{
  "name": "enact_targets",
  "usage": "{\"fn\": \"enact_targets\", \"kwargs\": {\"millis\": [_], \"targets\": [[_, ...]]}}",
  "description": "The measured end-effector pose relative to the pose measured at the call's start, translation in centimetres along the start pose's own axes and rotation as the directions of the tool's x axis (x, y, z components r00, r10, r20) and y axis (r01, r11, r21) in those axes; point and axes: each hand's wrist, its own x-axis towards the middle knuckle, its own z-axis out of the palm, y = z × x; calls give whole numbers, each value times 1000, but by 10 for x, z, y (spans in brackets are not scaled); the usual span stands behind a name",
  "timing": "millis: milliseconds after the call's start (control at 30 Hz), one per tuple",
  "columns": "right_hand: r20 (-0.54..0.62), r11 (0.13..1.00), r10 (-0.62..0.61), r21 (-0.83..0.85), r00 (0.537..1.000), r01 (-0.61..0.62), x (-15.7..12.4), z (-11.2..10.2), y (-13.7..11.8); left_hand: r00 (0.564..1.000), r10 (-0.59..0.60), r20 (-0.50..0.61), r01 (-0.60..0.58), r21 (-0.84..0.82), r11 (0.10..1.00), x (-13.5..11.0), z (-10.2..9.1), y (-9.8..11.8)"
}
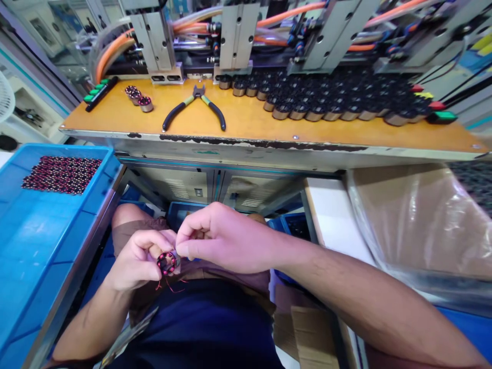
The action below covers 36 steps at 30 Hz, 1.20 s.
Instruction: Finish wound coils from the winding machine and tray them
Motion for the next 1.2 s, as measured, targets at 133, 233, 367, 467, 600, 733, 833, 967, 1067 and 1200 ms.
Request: {"fn": "enact_targets", "kwargs": {"millis": [133, 233, 367, 467, 600, 733, 833, 967, 1067, 1200], "targets": [[-37, 998, -57, 37, 998, 59, -5, 4, 3, 1000, -3, -22, 3, -14, 1000, 0, -3, -3], [-91, 989, -145, -29, 985, 143, -9, 8, 4, 999, -22, -23, 22, -7, 1000, 0, -5, -6], [-131, 972, -224, -107, 966, 211, -13, 11, 7, 999, -34, -21, 34, 9, 999, 0, -5, -6], [-153, 954, -274, -171, 950, 248, -15, 13, 9, 999, -30, -15, 30, 7, 1000, 1, -3, -5], [-153, 918, -341, -268, 927, 293, -18, 15, 14, 999, -37, -4, 37, -20, 999, 3, 0, -3], [-84, 838, -471, -353, 878, 416, -24, 8, 20, 1000, -15, 11, 16, -88, 996, 6, 4, -2], [-73, 706, -613, -497, 786, 505, -24, 3, 25, 999, -28, 26, 32, -178, 983, 8, 9, -3], [-8, 560, -720, -598, 694, 573, -18, 5, 27, 996, -59, 71, 77, -281, 957, 10, 15, -6], [17, 503, -754, -627, 656, 595, -14, 7, 25, 993, -89, 71, 107, -304, 947, 10, 17, -7], [53, 439, -786, -654, 616, 616, -13, 6, 20, 992, -112, 59, 125, -319, 940, 10, 18, -7]]}}
